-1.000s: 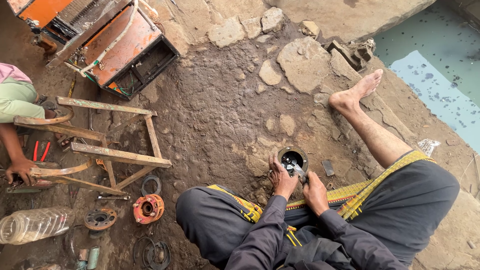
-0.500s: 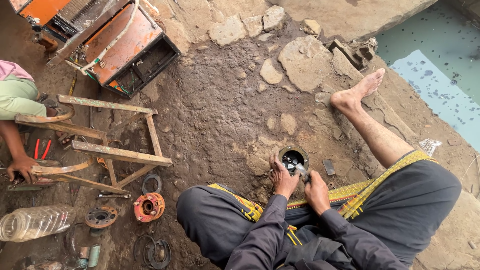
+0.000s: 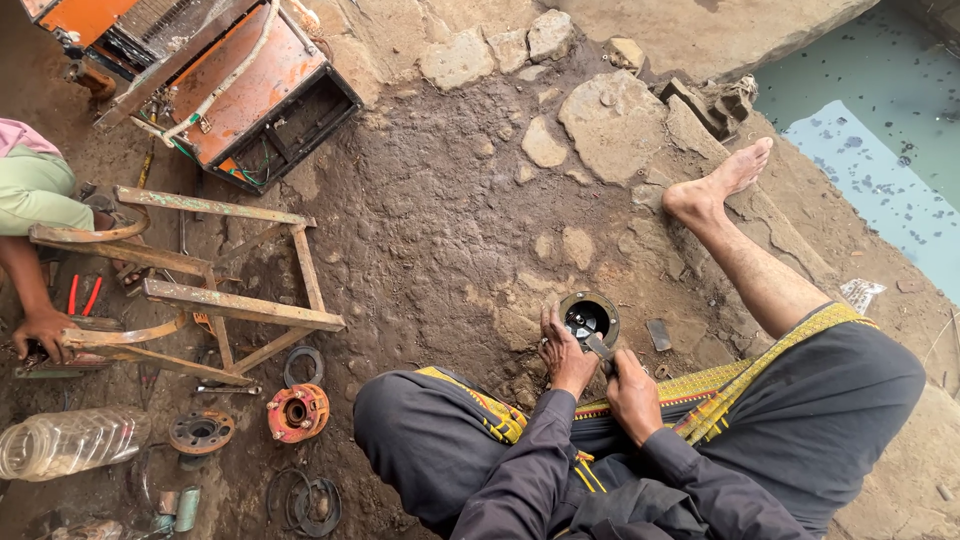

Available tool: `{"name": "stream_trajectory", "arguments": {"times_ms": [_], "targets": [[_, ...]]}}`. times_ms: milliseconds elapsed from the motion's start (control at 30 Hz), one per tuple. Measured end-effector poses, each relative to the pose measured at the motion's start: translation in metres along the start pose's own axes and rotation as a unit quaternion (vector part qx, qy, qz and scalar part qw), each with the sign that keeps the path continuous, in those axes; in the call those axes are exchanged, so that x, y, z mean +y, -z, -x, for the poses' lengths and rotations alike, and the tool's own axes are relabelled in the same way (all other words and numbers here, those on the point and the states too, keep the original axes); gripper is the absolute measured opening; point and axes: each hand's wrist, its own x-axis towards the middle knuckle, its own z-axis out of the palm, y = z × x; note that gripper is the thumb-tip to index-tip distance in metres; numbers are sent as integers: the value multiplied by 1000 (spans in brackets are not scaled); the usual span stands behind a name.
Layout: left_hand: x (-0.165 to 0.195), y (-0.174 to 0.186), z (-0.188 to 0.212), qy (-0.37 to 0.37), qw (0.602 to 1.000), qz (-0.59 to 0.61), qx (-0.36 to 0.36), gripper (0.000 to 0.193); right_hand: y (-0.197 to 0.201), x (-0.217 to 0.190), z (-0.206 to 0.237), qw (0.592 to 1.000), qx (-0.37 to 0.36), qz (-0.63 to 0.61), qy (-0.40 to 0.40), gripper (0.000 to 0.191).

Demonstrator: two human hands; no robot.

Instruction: The person sits on the ground holding a metal pump impeller housing and repeatedly scrapes its rim and inner surface with a small flat scraper, rotating the part to work around it. They continue scraping the housing's edge and interior throughout the episode.

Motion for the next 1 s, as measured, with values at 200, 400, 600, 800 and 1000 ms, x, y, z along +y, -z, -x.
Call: {"name": "stream_trajectory", "arguments": {"times_ms": [200, 400, 600, 800, 1000], "targets": [[-1, 1, 0, 23, 1000, -5, -4, 110, -2, -2, 8, 998, -46, -50, 13, 15], [-2, 0, 1, -23, 1000, 1, 13, 112, -3, 1, 1, 999, -16, -37, 7, 13], [-3, -2, 1, 1, 1000, -10, -10, 112, 0, 2, -6, 1000, 10, -2, -12, 10], [-4, -3, 2, 0, 1000, -16, -15, 109, 3, 1, -13, 998, 31, 32, -31, 10], [-4, -2, 0, 12, 999, -27, -25, 108, 4, 0, -15, 998, 39, 44, -23, 11]]}}
